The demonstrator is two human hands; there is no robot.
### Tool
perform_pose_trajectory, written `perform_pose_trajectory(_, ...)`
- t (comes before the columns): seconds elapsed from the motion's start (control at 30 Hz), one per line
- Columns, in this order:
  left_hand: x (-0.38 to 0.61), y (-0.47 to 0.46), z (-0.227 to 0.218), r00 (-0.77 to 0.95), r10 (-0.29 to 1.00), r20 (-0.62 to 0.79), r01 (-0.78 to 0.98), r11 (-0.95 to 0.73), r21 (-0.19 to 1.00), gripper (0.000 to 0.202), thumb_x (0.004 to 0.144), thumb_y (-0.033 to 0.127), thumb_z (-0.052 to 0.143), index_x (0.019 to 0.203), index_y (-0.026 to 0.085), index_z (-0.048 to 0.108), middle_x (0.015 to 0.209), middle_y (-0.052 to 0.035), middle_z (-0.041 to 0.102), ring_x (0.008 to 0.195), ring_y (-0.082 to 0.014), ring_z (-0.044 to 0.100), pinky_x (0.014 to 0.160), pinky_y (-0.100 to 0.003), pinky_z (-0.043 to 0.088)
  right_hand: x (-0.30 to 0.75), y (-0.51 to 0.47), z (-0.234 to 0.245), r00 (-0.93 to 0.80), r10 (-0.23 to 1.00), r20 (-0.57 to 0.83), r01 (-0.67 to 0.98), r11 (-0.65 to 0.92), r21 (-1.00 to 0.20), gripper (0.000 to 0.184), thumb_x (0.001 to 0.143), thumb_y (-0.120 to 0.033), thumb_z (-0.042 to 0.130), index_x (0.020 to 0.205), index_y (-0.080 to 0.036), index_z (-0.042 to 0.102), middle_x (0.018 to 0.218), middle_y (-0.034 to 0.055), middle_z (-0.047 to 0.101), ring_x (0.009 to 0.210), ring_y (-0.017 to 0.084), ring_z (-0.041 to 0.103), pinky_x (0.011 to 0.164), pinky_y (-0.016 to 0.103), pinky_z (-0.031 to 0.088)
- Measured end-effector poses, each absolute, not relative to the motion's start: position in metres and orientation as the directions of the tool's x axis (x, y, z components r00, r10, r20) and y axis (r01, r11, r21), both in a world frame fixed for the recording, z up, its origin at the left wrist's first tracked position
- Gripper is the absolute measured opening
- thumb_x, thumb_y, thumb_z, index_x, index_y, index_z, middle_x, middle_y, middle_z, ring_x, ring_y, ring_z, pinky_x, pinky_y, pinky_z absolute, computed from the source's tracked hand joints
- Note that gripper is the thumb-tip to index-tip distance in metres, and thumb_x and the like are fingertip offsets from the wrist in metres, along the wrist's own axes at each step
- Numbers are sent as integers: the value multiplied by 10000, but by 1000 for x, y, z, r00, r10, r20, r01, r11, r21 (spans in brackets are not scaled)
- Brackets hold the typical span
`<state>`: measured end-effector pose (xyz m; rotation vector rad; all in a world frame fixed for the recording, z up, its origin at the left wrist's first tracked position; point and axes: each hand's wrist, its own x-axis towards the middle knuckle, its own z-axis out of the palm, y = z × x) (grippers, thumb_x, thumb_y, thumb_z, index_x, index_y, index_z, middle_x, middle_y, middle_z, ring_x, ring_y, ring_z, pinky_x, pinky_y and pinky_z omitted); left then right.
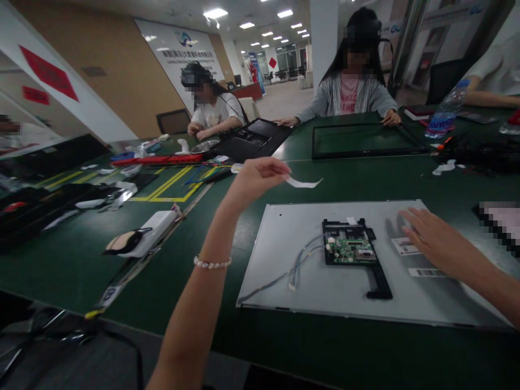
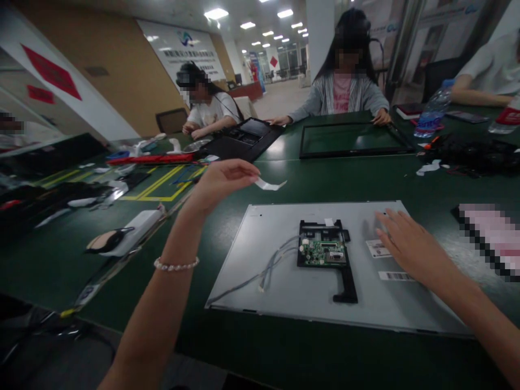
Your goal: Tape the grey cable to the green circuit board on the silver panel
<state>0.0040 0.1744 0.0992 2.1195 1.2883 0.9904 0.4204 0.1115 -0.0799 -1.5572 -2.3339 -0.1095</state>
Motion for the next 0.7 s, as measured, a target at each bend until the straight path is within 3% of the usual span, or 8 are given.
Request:
perform_pose_trajectory(0.1,25,141,77,493,840,225,514,-490,704,177,837,269,580,916,146,680,877,-53,701,806,-145,650,777,-299,528,408,112,-70,-361,888,286,900,412,-144,606,945,-471,294,1412,-104,417,1428,169,470,1341,308,400,1099,514,340)
perform_pose_trajectory(0.2,25,116,45,613,773,166,495,-539,682,154,858,226,556,899,166,692,903,-54,695,841,-136,638,824,-297,509,391,104,-61,-406,863,301,863,470,-184,602,939,-481,319,1450,-166,369,1471,120,437,1364,283,375,1112,508,329)
perform_pose_trajectory(0.43,-1,97,6,599,787,147,504,-513,695,140,874,223,556,919,190,685,920,-44,674,874,-140,619,843,-303,483,342,76,-33,-527,769,362,766,614,-191,520,966,-356,332,1459,-193,362,1493,77,418,1398,237,324,1136,481,313)
perform_pose_trajectory(0.7,-6,97,-2,605,786,129,524,-515,679,127,845,239,602,932,190,682,932,-49,647,877,-148,607,822,-306,477,284,52,-9,-785,554,277,550,829,-101,506,951,-291,397,1450,-207,390,1503,40,411,1423,233,263,1132,464,319)
